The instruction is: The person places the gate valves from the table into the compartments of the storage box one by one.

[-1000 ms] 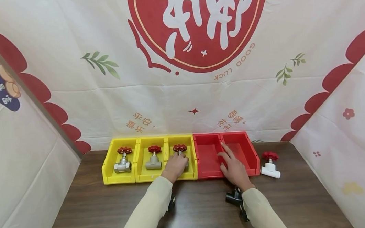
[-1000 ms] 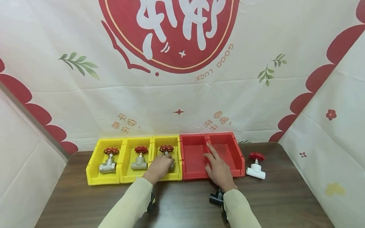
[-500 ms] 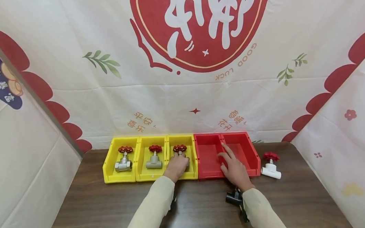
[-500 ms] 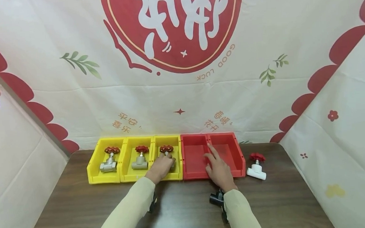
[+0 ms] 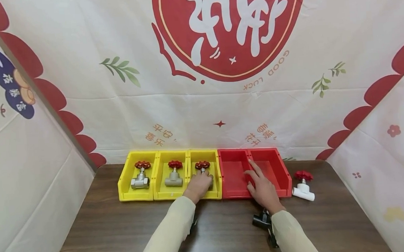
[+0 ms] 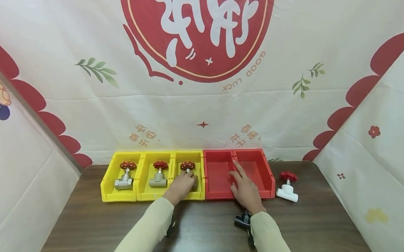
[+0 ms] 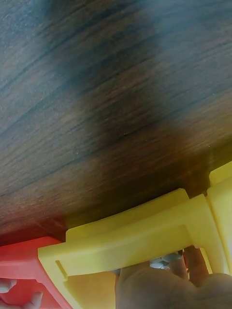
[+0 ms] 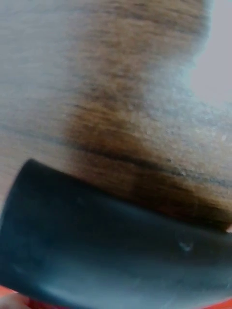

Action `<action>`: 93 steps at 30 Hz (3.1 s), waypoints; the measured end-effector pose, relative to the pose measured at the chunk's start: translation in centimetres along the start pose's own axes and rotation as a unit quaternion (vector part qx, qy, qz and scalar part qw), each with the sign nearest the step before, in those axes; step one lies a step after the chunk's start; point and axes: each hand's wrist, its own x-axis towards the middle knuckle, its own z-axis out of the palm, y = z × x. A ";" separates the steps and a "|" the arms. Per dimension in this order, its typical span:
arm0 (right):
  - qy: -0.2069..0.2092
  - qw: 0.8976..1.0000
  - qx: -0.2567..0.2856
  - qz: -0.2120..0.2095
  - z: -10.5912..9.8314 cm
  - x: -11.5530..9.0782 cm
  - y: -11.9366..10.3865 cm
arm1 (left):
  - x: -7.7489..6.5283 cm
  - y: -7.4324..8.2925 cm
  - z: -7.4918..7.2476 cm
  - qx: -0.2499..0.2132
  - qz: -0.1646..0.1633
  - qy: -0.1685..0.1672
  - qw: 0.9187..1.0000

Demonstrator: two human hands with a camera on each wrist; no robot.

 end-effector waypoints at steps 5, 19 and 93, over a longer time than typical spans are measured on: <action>0.005 1.000 -0.002 -0.002 0.1 -0.1 0.0 | -0.3 -0.3 -0.5 0.020 0.015 0.002 1.000; 0.012 1.000 -0.002 -0.005 0.3 0.0 0.5 | -1.8 -2.0 -3.0 0.043 0.043 0.109 0.992; 0.012 1.000 0.006 -0.011 0.5 0.1 -0.1 | -12.7 -15.2 4.7 -0.173 -0.008 0.226 0.959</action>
